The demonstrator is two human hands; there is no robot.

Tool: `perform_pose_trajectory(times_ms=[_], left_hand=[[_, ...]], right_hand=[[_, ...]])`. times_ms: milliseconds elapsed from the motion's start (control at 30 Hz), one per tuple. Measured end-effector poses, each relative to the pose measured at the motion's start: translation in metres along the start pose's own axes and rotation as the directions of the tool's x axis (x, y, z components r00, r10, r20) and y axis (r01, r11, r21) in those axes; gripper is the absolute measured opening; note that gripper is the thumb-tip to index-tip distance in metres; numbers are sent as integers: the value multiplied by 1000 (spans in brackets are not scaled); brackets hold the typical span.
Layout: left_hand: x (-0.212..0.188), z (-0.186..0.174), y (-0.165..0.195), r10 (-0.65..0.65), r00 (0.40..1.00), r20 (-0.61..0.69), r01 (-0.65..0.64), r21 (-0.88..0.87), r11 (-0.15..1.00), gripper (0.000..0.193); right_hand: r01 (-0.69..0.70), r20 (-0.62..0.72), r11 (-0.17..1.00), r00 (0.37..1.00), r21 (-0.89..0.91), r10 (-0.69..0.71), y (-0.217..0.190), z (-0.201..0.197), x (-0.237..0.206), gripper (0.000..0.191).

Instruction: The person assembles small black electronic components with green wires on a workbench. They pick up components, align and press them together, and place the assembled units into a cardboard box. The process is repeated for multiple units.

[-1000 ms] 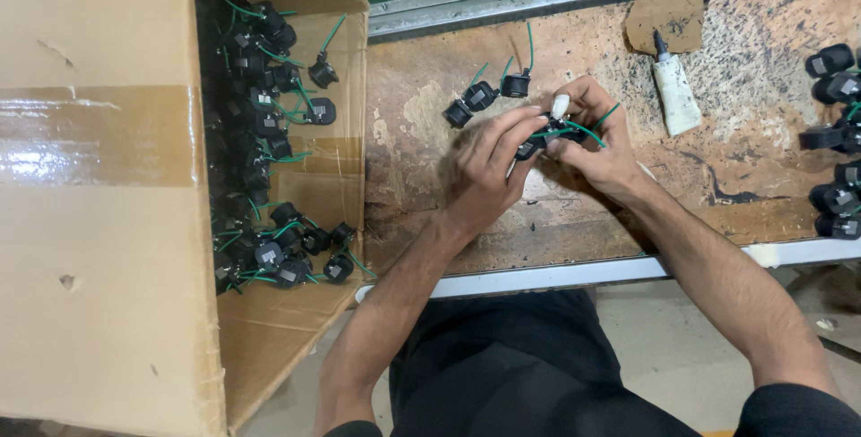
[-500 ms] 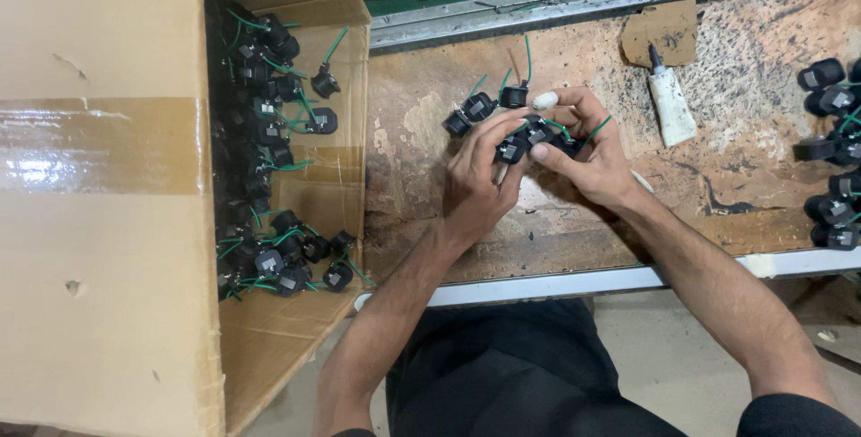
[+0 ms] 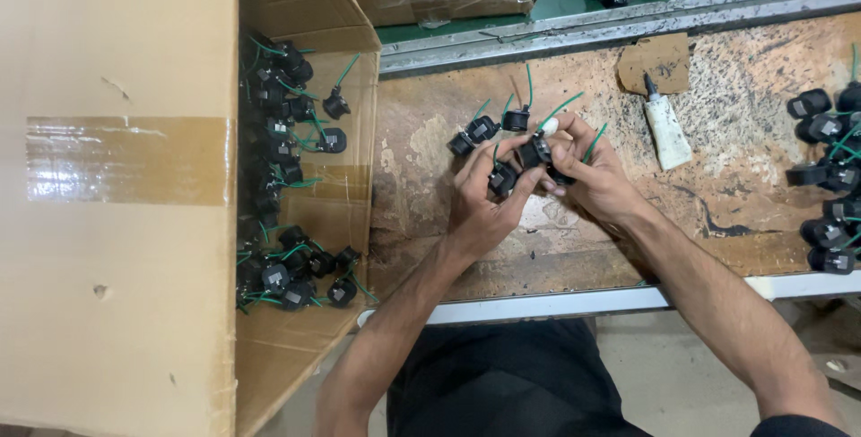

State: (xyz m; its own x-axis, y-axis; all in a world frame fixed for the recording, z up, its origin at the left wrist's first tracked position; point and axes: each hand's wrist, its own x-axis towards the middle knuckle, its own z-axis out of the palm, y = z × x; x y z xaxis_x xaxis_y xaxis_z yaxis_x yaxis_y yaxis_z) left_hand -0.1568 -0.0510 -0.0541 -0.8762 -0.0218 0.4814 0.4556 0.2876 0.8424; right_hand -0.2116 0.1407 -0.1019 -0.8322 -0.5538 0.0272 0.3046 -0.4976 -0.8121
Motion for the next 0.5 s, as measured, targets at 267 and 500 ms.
perform_pose_trajectory(times_ms=[267,500], left_hand=[[-3,5,-1,36,999,-37,-33,74,997,42],[-2,6,-1,3,1000,-2,-3,4,1000,47]], right_hand=[[29,-126,978,990,-209,-56,-1,3,-6,34],[-20,-137,996,991,-87,8,0,-6,-9,28]])
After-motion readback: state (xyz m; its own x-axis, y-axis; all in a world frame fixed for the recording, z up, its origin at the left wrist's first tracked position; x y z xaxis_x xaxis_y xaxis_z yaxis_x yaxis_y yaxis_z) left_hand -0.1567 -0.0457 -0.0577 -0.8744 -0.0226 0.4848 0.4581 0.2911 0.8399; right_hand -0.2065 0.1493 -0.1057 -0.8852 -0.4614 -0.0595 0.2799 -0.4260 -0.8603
